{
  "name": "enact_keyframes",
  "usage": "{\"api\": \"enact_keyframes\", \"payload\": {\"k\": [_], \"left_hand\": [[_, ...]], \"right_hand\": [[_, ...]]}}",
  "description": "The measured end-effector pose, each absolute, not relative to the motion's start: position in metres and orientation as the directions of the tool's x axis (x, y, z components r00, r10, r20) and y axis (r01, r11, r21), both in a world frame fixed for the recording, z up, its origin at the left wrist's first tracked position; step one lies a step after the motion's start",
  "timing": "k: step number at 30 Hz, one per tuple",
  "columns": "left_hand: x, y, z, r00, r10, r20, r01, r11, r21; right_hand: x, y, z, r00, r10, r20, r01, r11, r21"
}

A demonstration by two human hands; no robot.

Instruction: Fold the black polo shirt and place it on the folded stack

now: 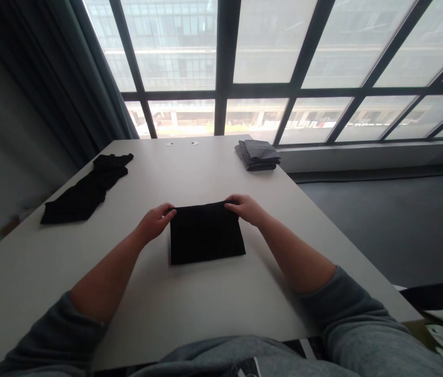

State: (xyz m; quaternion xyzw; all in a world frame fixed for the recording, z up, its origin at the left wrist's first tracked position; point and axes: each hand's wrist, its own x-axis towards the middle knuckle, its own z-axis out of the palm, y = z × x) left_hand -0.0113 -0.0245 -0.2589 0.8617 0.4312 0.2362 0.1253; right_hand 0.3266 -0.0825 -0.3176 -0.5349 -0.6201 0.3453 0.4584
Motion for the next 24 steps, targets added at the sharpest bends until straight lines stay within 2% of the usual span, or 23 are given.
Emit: {"api": "enact_keyframes", "payload": {"k": [5,10,12,15,19,22,24], "left_hand": [[-0.008,0.001,-0.295,0.517,0.81,0.278,0.684,-0.585,0.436],[-0.009,0.0,-0.302,0.44,0.851,0.286,0.69,-0.524,0.498],[-0.008,0.001,-0.302,0.418,0.861,0.291,0.709,-0.509,0.489],[-0.005,0.005,-0.297,0.393,0.872,0.29,0.781,-0.484,0.396],[0.013,-0.004,-0.281,0.39,0.881,0.267,0.88,-0.442,0.175],[0.041,-0.029,-0.275,0.444,0.836,0.323,0.879,-0.477,0.026],[0.062,-0.048,-0.281,0.509,0.788,0.347,0.84,-0.542,-0.003]], "right_hand": [[0.319,-0.061,-0.347,0.077,0.953,0.294,0.567,0.201,-0.799],[0.318,-0.058,-0.357,0.031,0.935,0.353,0.688,0.236,-0.686],[0.318,-0.056,-0.356,0.01,0.933,0.36,0.726,0.24,-0.644],[0.317,-0.053,-0.35,0.003,0.945,0.327,0.771,0.206,-0.602],[0.313,-0.059,-0.335,0.025,0.969,0.247,0.845,0.112,-0.523],[0.298,-0.074,-0.321,0.052,0.935,0.352,0.892,0.115,-0.438],[0.28,-0.085,-0.316,0.047,0.894,0.446,0.893,0.162,-0.419]]}}
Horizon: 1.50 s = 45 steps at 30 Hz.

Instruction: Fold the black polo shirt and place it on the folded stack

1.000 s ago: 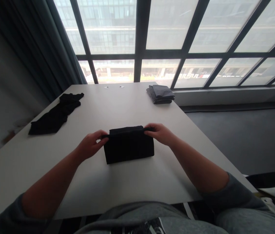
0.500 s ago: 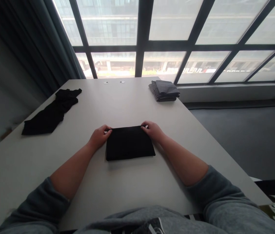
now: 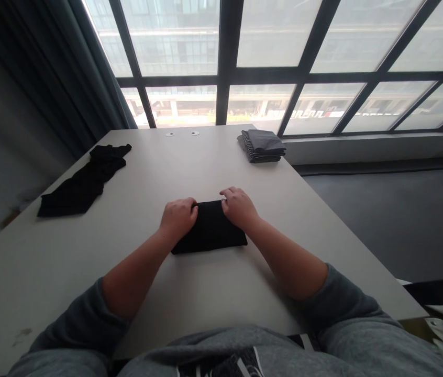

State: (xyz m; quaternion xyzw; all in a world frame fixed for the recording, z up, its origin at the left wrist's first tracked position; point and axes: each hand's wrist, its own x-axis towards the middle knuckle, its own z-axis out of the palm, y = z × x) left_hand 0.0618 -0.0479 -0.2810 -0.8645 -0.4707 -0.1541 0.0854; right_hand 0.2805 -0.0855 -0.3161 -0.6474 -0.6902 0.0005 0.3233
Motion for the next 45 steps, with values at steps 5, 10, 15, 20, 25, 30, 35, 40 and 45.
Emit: {"api": "enact_keyframes", "payload": {"k": [5,10,15,20,25,30,35,40,45], "left_hand": [[0.085,-0.06,-0.31,0.54,0.785,0.305,0.824,-0.567,-0.001],[0.074,-0.037,-0.32,0.571,0.786,0.236,0.808,-0.59,0.008],[0.063,-0.029,-0.326,0.624,0.765,0.159,0.773,-0.634,0.018],[0.046,-0.024,-0.329,0.597,0.791,0.137,0.795,-0.605,0.029],[0.034,-0.014,-0.324,0.548,0.806,0.223,0.816,-0.574,0.069],[0.03,-0.004,-0.316,0.511,0.823,0.246,0.832,-0.546,0.096],[0.03,-0.014,-0.306,0.532,0.81,0.247,0.831,-0.555,0.028],[0.043,-0.033,-0.302,0.621,0.743,0.251,0.766,-0.643,0.008],[0.047,-0.032,-0.304,0.6,0.786,0.148,0.78,-0.616,0.113]], "right_hand": [[0.246,-0.096,-0.33,-0.081,0.916,0.392,0.892,0.242,-0.382],[0.247,-0.083,-0.351,-0.102,0.952,0.288,0.899,0.213,-0.383],[0.256,-0.079,-0.353,-0.1,0.966,0.237,0.892,0.192,-0.408],[0.268,-0.08,-0.353,-0.029,0.986,0.162,0.889,0.1,-0.448],[0.275,-0.076,-0.354,0.073,0.968,0.24,0.9,0.039,-0.434],[0.28,-0.071,-0.357,0.05,0.94,0.337,0.88,0.118,-0.459],[0.289,-0.068,-0.361,-0.049,0.892,0.449,0.66,0.366,-0.656],[0.287,-0.074,-0.355,-0.179,0.79,0.586,0.449,0.596,-0.666],[0.286,-0.083,-0.345,-0.143,0.876,0.461,0.388,0.478,-0.788]]}}
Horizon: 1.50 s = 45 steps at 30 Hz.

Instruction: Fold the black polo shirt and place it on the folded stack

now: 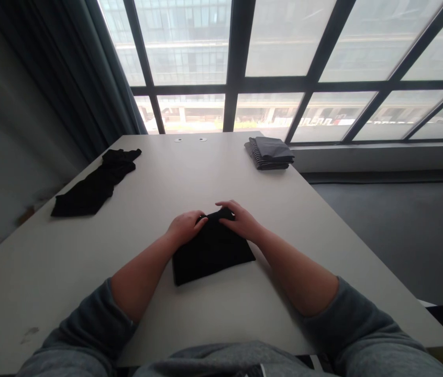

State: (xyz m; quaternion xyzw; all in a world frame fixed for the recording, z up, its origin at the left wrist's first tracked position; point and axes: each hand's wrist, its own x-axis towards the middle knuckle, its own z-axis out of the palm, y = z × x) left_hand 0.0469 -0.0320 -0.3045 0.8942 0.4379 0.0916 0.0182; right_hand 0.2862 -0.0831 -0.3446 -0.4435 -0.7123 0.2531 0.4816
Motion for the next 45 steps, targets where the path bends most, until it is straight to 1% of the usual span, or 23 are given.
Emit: {"api": "enact_keyframes", "payload": {"k": [2,3,4,6,8,12,16,18,21,26,30,33,35,37,41,43,45], "left_hand": [[0.045,-0.03,-0.304,0.586,0.802,0.114,0.793,-0.597,0.121],[0.044,-0.029,-0.303,0.586,0.804,0.102,0.795,-0.595,0.119],[0.044,-0.029,-0.302,0.59,0.802,0.095,0.793,-0.597,0.118],[0.043,-0.029,-0.301,0.599,0.796,0.092,0.787,-0.605,0.121],[0.043,-0.03,-0.3,0.59,0.801,0.102,0.789,-0.599,0.133],[0.043,-0.031,-0.3,0.549,0.823,0.142,0.806,-0.567,0.169],[0.041,-0.031,-0.299,0.536,0.834,0.13,0.81,-0.551,0.202],[0.041,-0.032,-0.297,0.531,0.838,0.123,0.813,-0.545,0.206],[0.042,-0.033,-0.294,0.532,0.842,0.09,0.824,-0.539,0.173],[0.04,-0.029,-0.286,0.537,0.842,-0.053,0.841,-0.53,0.105],[0.034,-0.023,-0.282,0.574,0.814,-0.09,0.818,-0.57,0.074],[0.029,-0.021,-0.284,0.646,0.756,-0.105,0.763,-0.643,0.065],[0.026,-0.02,-0.286,0.679,0.727,-0.1,0.734,-0.673,0.091],[0.024,-0.019,-0.29,0.675,0.735,-0.057,0.736,-0.666,0.124],[0.023,-0.013,-0.3,0.623,0.78,0.051,0.765,-0.622,0.168],[0.023,-0.01,-0.304,0.614,0.786,0.068,0.768,-0.616,0.175],[0.023,-0.007,-0.306,0.611,0.788,0.078,0.768,-0.614,0.18]], "right_hand": [[0.293,-0.086,-0.341,-0.128,0.953,0.276,0.334,0.304,-0.892],[0.297,-0.088,-0.339,-0.171,0.967,0.19,0.301,0.235,-0.924],[0.302,-0.09,-0.336,-0.242,0.962,0.128,0.27,0.194,-0.943],[0.312,-0.094,-0.332,-0.401,0.912,0.086,0.216,0.185,-0.959],[0.32,-0.097,-0.33,-0.499,0.863,0.077,0.202,0.202,-0.958],[0.322,-0.099,-0.329,-0.538,0.841,0.065,0.31,0.269,-0.912],[0.313,-0.101,-0.329,-0.483,0.852,0.204,0.35,0.401,-0.846],[0.31,-0.101,-0.33,-0.461,0.852,0.25,0.342,0.43,-0.836],[0.31,-0.098,-0.334,-0.47,0.854,0.222,0.329,0.403,-0.854],[0.316,-0.09,-0.34,-0.469,0.861,0.197,0.303,0.366,-0.88],[0.325,-0.088,-0.331,-0.532,0.834,0.144,0.329,0.36,-0.873],[0.336,-0.081,-0.312,-0.601,0.796,0.067,0.4,0.372,-0.838],[0.345,-0.074,-0.293,-0.642,0.766,0.02,0.443,0.392,-0.806],[0.355,-0.065,-0.27,-0.668,0.744,-0.017,0.472,0.406,-0.783],[0.377,-0.042,-0.217,-0.667,0.739,-0.092,0.541,0.396,-0.742],[0.392,-0.026,-0.19,-0.647,0.749,-0.145,0.612,0.396,-0.685],[0.411,-0.003,-0.166,-0.601,0.784,-0.153,0.678,0.399,-0.618]]}}
